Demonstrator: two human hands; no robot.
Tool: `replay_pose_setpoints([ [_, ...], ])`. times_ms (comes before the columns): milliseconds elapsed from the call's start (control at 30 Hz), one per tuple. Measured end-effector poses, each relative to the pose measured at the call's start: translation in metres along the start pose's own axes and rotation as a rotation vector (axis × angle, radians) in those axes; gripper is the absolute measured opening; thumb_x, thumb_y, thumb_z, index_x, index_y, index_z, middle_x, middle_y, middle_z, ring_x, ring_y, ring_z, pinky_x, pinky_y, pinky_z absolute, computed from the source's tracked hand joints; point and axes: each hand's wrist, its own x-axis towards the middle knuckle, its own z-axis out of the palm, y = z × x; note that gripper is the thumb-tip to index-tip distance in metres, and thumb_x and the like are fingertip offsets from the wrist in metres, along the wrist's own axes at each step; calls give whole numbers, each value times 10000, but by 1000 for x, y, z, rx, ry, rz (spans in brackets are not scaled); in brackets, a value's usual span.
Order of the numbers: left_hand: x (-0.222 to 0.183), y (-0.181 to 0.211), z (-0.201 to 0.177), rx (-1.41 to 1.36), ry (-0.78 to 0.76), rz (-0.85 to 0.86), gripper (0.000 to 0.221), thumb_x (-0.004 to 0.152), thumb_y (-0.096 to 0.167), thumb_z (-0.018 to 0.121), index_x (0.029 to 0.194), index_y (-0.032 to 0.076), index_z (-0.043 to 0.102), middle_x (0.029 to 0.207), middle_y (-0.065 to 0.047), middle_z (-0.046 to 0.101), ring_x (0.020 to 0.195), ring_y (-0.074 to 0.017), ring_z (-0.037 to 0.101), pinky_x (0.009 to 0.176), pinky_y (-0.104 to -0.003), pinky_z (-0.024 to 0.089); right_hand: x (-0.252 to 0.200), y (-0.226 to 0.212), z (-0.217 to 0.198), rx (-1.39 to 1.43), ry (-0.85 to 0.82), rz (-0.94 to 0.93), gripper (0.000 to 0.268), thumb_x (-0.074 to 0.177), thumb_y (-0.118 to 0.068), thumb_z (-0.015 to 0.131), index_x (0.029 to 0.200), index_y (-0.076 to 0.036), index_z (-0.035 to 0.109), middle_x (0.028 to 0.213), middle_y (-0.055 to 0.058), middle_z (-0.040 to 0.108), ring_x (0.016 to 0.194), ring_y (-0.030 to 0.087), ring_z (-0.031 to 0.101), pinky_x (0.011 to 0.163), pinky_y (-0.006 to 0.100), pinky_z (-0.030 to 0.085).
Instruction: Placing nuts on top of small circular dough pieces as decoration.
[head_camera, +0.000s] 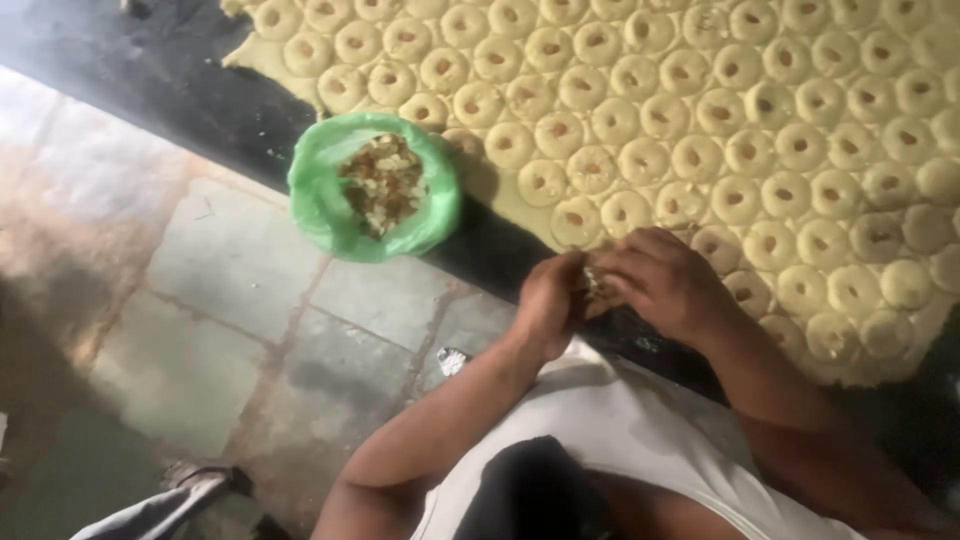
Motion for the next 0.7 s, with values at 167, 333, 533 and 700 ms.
replay_pose_setpoints([
  [167, 17, -21, -4, 66, -134, -50, 296, 1129, 231, 447, 1119, -19, 606, 981, -136, 671, 824, -231, 671, 707, -358, 564, -3, 5, -16, 132, -21, 49, 243, 802, -58, 748, 1040, -77, 703, 1034, 98, 640, 965, 289, 644, 806, 404, 534],
  [333, 5, -7, 37, 97, -45, -143, 361, 1057, 242, 392, 1152, -24, 617, 1003, -160, 705, 901, -268, 706, 865, -410, 621, -7, 31, -38, 280, -40, 96, 169, 815, -96, 788, 927, -55, 669, 919, 95, 650, 862, 263, 662, 750, 381, 535],
  [533, 11, -11, 50, 62, -100, -87, 391, 1035, 233, 403, 1111, -78, 627, 1072, -245, 728, 971, -361, 723, 915, -454, 608, -2, 160, -99, 400, 136, 538, 138, 963, -206, 722, 1063, -111, 723, 1004, 42, 723, 864, 153, 691, 721, 321, 608],
  [700, 8, -24, 31, -58, 41, 12, 292, 1018, 193, 460, 1017, -47, 625, 1018, -255, 707, 945, -423, 718, 898, -506, 603, -41, 378, -149, 90, 408, 654, 160, 1052, -160, 746, 1165, -47, 745, 1128, 96, 761, 993, 178, 717, 883, 342, 583],
])
